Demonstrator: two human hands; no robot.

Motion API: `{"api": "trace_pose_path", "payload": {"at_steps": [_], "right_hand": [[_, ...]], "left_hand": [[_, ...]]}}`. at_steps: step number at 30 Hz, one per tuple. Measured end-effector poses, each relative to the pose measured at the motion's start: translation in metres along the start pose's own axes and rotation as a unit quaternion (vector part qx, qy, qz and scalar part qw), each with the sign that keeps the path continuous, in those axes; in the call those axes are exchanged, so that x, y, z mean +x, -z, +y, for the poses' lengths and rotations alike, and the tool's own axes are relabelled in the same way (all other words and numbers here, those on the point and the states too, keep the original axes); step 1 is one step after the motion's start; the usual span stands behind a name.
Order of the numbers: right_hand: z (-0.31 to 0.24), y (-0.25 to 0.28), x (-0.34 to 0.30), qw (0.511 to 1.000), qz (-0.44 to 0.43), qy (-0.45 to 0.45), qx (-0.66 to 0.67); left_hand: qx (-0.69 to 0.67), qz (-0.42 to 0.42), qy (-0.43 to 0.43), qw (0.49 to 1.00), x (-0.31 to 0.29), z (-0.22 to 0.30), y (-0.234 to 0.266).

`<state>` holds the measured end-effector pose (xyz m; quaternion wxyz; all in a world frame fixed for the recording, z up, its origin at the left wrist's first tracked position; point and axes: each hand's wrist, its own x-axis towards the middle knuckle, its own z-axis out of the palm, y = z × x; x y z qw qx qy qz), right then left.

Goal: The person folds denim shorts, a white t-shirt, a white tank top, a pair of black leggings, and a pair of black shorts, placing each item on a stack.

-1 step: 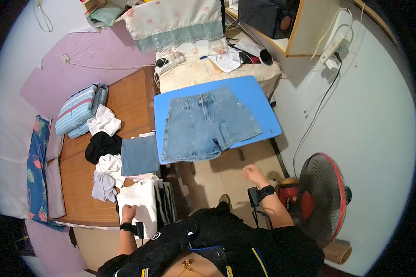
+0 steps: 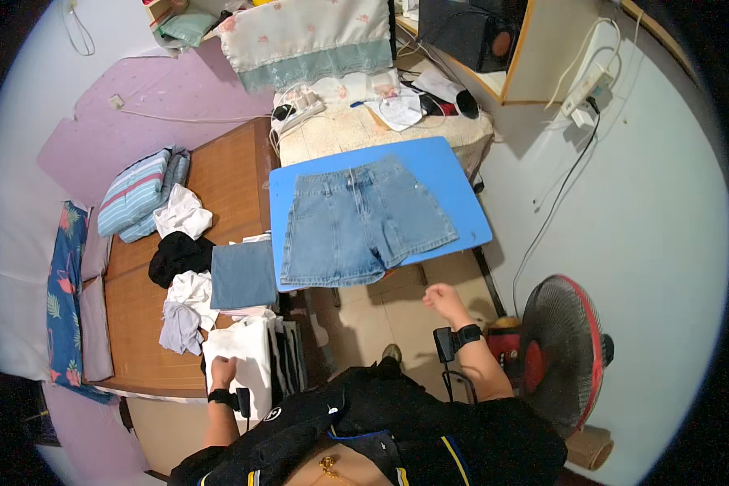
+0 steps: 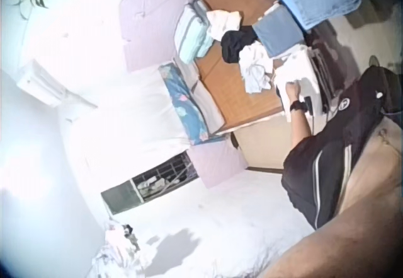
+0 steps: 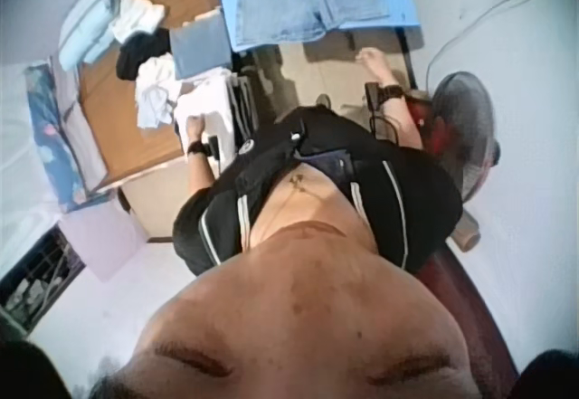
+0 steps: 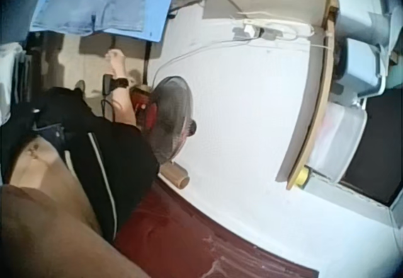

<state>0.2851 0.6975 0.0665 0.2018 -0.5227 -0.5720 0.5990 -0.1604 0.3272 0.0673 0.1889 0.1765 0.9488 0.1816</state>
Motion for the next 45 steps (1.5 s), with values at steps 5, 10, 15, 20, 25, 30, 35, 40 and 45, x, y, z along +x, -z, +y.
{"api": "trace_pose_path", "payload": {"at_steps": [5,10,15,20,25,30,35,40,45], "right_hand": [[-0.040,0.026,0.072,0.980,0.124,0.153,-0.016],[-0.049,0.033,0.121,0.861,0.322,0.185,-0.348],[-0.070,0.032,0.129,0.898,0.250,-0.002,-0.361],[-0.066,0.035,0.137,0.895,0.223,-0.096,-0.374],[-0.041,0.040,0.160,0.912,0.206,-0.047,-0.351],[-0.069,0.051,0.171,0.946,0.144,-0.081,-0.280],[-0.049,0.092,0.186,0.881,0.264,0.099,-0.379],[-0.076,0.100,0.212,0.857,0.116,0.035,-0.501],[-0.126,0.069,0.255,0.897,0.079,0.073,-0.429]], "left_hand": [[-0.043,0.020,-0.092,0.995,0.010,0.083,-0.013],[-0.103,-0.003,-0.162,0.981,0.039,0.152,-0.025],[-0.155,-0.019,-0.199,0.967,0.074,0.201,-0.056],[-0.150,-0.048,-0.220,0.963,0.116,0.249,-0.062],[-0.112,-0.080,-0.269,0.953,0.137,0.285,-0.070],[-0.029,0.013,-0.261,0.965,0.155,0.286,-0.079],[-0.027,-0.079,-0.219,0.972,0.155,0.295,-0.076],[0.066,-0.150,-0.172,0.971,0.149,0.307,-0.058],[0.061,-0.094,-0.179,0.977,0.178,0.336,-0.054]]}}
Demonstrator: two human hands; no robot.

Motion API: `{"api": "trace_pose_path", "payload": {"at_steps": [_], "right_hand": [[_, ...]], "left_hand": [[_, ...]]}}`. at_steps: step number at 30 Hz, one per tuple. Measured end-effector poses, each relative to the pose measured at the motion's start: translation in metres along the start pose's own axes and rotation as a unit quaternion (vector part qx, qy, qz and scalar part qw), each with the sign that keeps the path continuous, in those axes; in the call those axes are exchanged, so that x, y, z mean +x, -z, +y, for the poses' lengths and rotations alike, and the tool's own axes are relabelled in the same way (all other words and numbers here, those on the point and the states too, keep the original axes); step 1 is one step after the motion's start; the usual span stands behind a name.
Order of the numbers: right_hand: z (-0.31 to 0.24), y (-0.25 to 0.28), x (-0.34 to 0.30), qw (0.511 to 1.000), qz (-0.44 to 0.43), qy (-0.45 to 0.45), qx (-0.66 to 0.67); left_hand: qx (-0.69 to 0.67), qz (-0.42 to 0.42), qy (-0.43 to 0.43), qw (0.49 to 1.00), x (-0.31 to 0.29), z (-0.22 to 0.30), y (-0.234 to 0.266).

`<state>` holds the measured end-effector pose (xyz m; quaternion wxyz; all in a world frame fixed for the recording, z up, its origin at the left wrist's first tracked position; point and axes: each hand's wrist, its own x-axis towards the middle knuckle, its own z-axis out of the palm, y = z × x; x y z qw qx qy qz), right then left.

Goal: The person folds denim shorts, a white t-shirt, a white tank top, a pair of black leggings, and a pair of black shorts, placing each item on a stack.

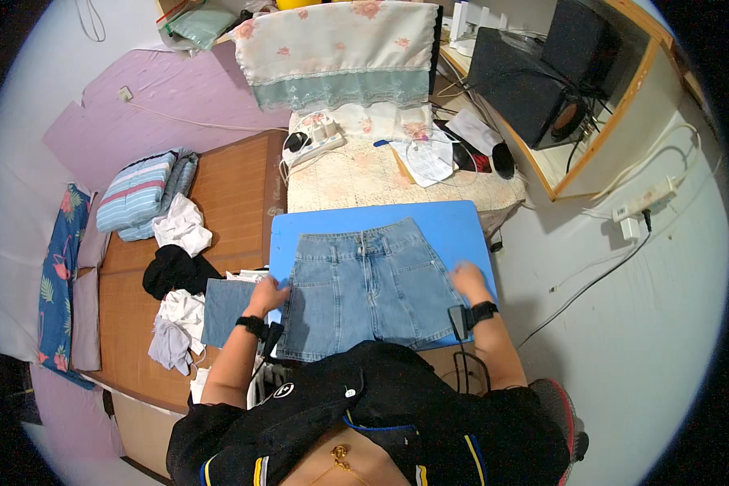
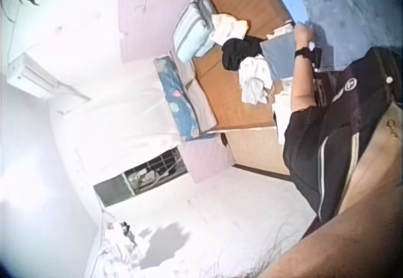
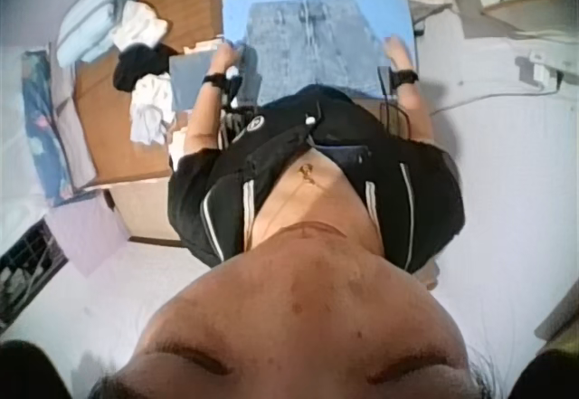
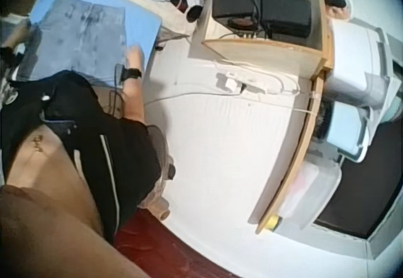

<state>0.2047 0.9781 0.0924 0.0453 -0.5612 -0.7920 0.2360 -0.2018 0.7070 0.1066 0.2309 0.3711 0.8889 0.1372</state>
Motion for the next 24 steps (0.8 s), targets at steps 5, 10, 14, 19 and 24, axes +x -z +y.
{"api": "trace_pose_path", "payload": {"at_steps": [5,10,14,19,24], "right_hand": [[-0.051,-0.021,0.060,0.997,0.021,0.059,0.045],[-0.072,-0.040,0.085,0.994,0.039,0.022,0.103],[-0.091,-0.024,0.073,0.976,-0.049,-0.054,0.207],[-0.114,0.001,0.052,0.956,-0.150,-0.038,0.249],[-0.146,0.027,0.025,0.938,-0.127,0.063,0.316]], "left_hand": [[-0.135,0.031,-0.001,0.990,0.049,0.029,-0.006],[-0.195,0.086,0.004,0.977,0.087,0.038,-0.037],[-0.167,0.082,0.008,0.982,0.083,0.054,-0.036],[-0.131,0.082,-0.084,0.984,0.064,0.074,-0.016],[-0.197,0.070,-0.112,0.971,0.055,0.084,0.008]]}}
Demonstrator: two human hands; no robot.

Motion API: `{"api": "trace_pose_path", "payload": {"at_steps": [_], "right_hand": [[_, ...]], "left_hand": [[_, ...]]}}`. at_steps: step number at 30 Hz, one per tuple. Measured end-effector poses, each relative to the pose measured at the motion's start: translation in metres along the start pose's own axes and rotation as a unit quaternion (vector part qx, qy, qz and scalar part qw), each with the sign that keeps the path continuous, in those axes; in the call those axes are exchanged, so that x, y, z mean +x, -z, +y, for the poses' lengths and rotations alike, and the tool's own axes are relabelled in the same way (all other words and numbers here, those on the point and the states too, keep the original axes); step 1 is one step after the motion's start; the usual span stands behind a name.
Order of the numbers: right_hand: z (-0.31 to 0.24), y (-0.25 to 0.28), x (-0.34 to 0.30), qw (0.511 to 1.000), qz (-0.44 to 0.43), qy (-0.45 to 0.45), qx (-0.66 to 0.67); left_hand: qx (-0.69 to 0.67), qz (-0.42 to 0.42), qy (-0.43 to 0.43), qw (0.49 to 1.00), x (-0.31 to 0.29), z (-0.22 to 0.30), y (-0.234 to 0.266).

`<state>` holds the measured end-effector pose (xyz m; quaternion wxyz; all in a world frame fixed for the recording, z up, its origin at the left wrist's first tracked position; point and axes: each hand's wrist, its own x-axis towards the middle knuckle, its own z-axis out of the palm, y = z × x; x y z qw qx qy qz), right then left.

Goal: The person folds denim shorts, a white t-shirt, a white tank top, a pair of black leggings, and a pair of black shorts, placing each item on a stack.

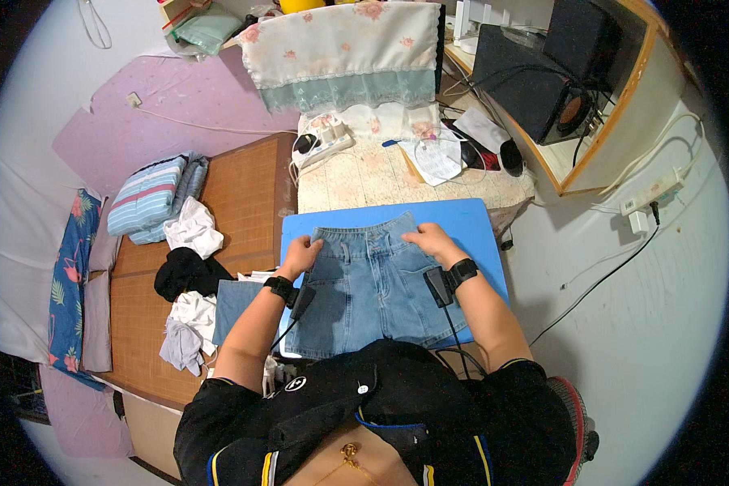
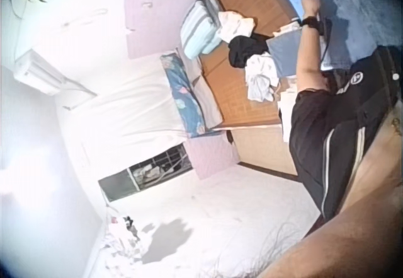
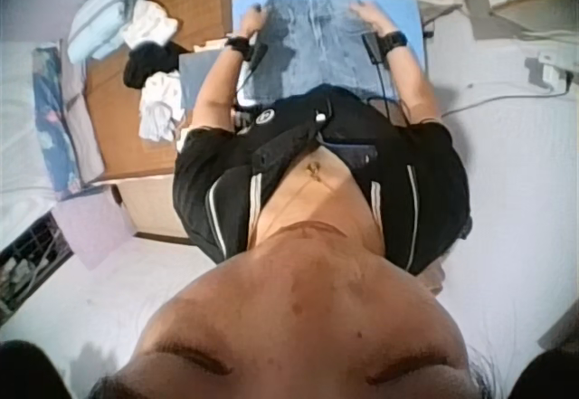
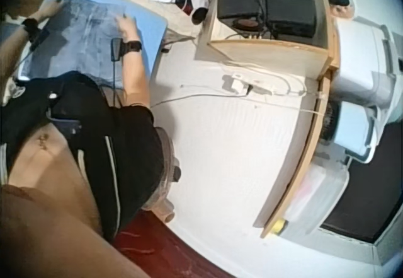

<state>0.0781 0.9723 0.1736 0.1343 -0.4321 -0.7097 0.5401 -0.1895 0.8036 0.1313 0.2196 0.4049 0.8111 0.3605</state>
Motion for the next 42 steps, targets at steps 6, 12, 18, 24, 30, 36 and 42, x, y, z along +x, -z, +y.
{"api": "trace_pose_path", "payload": {"at_steps": [6,12,18,24,30,36,42], "right_hand": [[-0.053,-0.031,-0.023,0.998,0.002,0.060,-0.015],[-0.060,-0.074,-0.042,0.991,-0.018,0.124,0.054],[-0.050,-0.095,-0.052,0.981,-0.052,0.173,0.076],[-0.049,-0.101,-0.062,0.977,-0.072,0.191,0.060],[-0.037,-0.105,-0.059,0.951,-0.148,0.197,0.184],[-0.066,-0.079,-0.073,0.940,-0.161,0.201,0.225],[-0.100,-0.024,-0.067,0.940,-0.001,0.317,0.130]], "left_hand": [[-0.086,0.003,-0.058,0.995,-0.015,0.046,0.008],[-0.291,-0.116,0.022,0.949,-0.050,0.085,0.006],[-0.337,-0.140,0.039,0.930,-0.065,0.084,0.008],[-0.307,-0.152,0.019,0.939,-0.079,0.085,0.014],[-0.176,-0.055,-0.077,0.980,-0.072,0.074,0.000],[-0.221,-0.064,-0.120,0.966,-0.073,0.109,0.034],[-0.207,-0.050,-0.229,0.950,-0.065,0.149,0.092]]}}
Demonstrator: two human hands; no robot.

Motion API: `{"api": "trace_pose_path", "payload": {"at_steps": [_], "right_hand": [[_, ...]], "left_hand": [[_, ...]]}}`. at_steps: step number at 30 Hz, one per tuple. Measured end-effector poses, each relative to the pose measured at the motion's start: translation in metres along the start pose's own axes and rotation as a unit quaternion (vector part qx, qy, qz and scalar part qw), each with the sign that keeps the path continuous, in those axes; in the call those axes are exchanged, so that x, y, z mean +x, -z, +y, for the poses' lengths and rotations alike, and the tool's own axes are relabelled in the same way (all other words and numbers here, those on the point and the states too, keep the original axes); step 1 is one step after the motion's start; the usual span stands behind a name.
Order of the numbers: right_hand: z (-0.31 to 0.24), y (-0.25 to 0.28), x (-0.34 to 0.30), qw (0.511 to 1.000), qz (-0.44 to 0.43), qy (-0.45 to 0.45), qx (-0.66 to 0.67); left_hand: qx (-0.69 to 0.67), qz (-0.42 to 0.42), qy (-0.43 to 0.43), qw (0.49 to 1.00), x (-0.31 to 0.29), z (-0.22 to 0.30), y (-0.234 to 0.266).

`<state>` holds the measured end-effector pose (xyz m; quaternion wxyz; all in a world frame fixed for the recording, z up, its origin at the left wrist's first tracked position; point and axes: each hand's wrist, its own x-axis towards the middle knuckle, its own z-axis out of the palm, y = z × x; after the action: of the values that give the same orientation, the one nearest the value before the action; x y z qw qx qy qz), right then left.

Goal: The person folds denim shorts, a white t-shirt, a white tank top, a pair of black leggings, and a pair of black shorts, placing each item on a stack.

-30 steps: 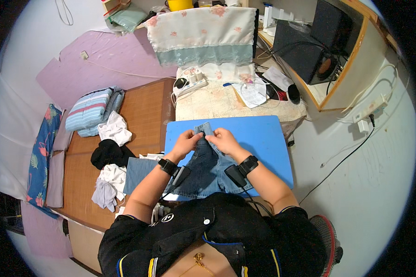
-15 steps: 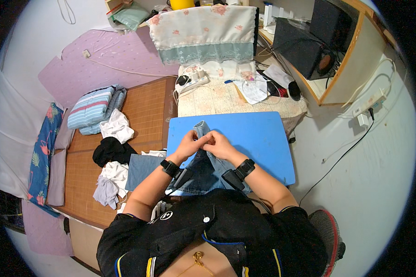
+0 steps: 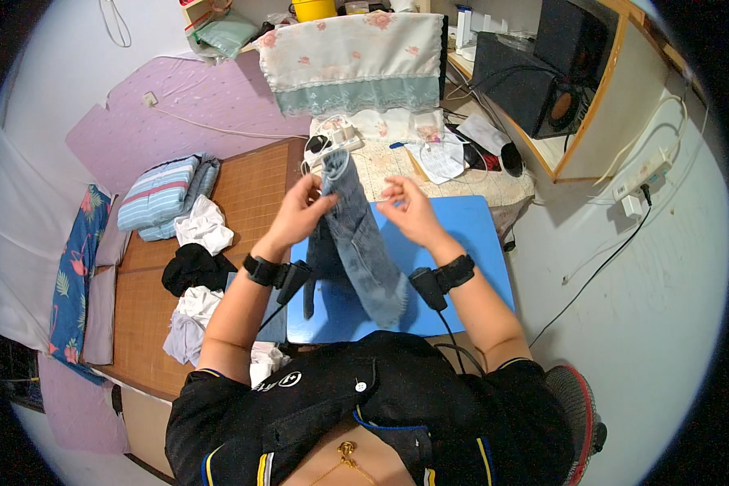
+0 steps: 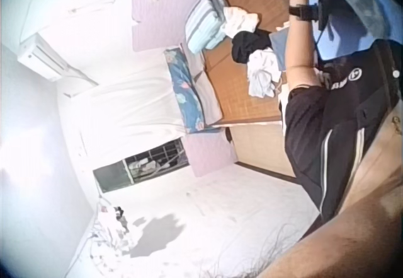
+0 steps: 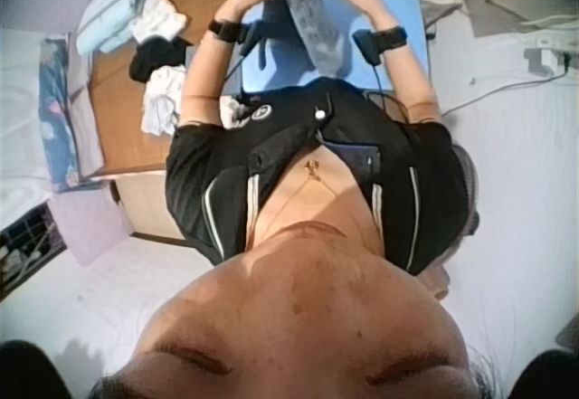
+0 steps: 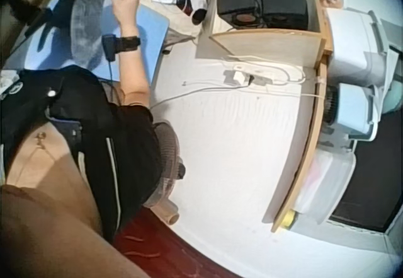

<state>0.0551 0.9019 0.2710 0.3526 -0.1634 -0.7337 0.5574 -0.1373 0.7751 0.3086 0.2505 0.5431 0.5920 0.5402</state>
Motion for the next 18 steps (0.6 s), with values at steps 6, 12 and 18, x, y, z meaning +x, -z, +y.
{"api": "trace_pose_path", "payload": {"at_steps": [6,12,18], "right_hand": [[-0.037,0.015,0.012,0.988,0.052,0.076,-0.125],[-0.030,0.007,0.014,0.993,-0.017,0.084,-0.082],[-0.045,-0.027,-0.006,0.975,-0.147,-0.123,0.110]], "left_hand": [[-0.079,-0.025,-0.078,0.994,-0.008,0.048,0.020],[-0.095,-0.081,-0.066,0.990,-0.024,0.045,0.032],[-0.048,-0.097,-0.004,0.994,-0.030,0.035,0.059]]}}
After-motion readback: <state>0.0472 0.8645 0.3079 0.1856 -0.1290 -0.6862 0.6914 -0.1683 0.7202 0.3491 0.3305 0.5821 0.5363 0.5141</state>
